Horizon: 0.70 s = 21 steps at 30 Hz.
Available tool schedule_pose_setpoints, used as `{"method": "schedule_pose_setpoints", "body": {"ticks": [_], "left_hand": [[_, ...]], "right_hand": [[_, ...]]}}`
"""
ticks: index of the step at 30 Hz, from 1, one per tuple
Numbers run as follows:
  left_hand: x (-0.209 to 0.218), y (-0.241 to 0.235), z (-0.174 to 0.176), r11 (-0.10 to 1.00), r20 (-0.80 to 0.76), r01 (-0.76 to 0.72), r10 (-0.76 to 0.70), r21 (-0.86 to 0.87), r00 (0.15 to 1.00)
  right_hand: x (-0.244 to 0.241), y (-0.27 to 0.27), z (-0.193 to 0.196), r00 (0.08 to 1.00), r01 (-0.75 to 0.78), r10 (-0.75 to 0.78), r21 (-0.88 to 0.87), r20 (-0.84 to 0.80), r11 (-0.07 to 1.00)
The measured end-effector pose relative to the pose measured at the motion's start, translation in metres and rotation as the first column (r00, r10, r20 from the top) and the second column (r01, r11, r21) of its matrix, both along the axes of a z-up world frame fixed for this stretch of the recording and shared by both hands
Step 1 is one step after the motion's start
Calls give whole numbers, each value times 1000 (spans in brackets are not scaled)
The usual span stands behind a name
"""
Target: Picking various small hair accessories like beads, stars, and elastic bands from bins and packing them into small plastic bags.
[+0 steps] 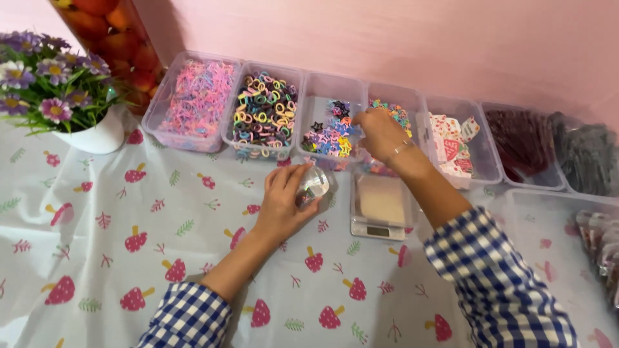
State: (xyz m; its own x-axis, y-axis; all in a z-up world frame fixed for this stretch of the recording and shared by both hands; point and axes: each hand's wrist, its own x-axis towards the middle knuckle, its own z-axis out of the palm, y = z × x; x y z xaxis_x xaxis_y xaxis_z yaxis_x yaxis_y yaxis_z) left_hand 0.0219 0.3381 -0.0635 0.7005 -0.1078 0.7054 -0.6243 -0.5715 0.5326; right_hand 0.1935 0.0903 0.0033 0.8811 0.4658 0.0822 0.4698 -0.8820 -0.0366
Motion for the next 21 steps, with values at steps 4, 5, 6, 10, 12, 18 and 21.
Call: {"method": "schedule_pose_setpoints", "body": {"ticks": [4, 5, 6, 10, 12, 18, 21], "left_hand": [[8, 3, -7, 999, -3, -3, 3, -45, 1000], [9, 4, -7, 995, -18, 8, -9, -95, 1000], [8, 5, -7, 989, -35, 17, -23, -147, 999], [11, 7, -9, 977, -80, 29, -46, -209, 996], [10, 6, -5, 964, -187, -3, -49, -267, 981], [9, 9, 4, 960, -267, -16, -62, -280, 962], [12, 10, -1, 962, -250, -18, -52, -272, 967]], "right_hand": [[25, 40, 5, 988, 38, -68, -207, -139, 978], [41, 44, -5, 974, 31, -90, -270, -208, 962], [55, 48, -17, 954, 18, -116, -332, -278, 943], [83, 53, -64, 949, 91, -189, -354, -254, 931], [90, 53, -80, 946, 40, -164, -399, -281, 916], [80, 65, -23, 936, -34, 41, 25, -349, 999], [116, 52, -59, 992, 36, -41, -38, -118, 999]]}}
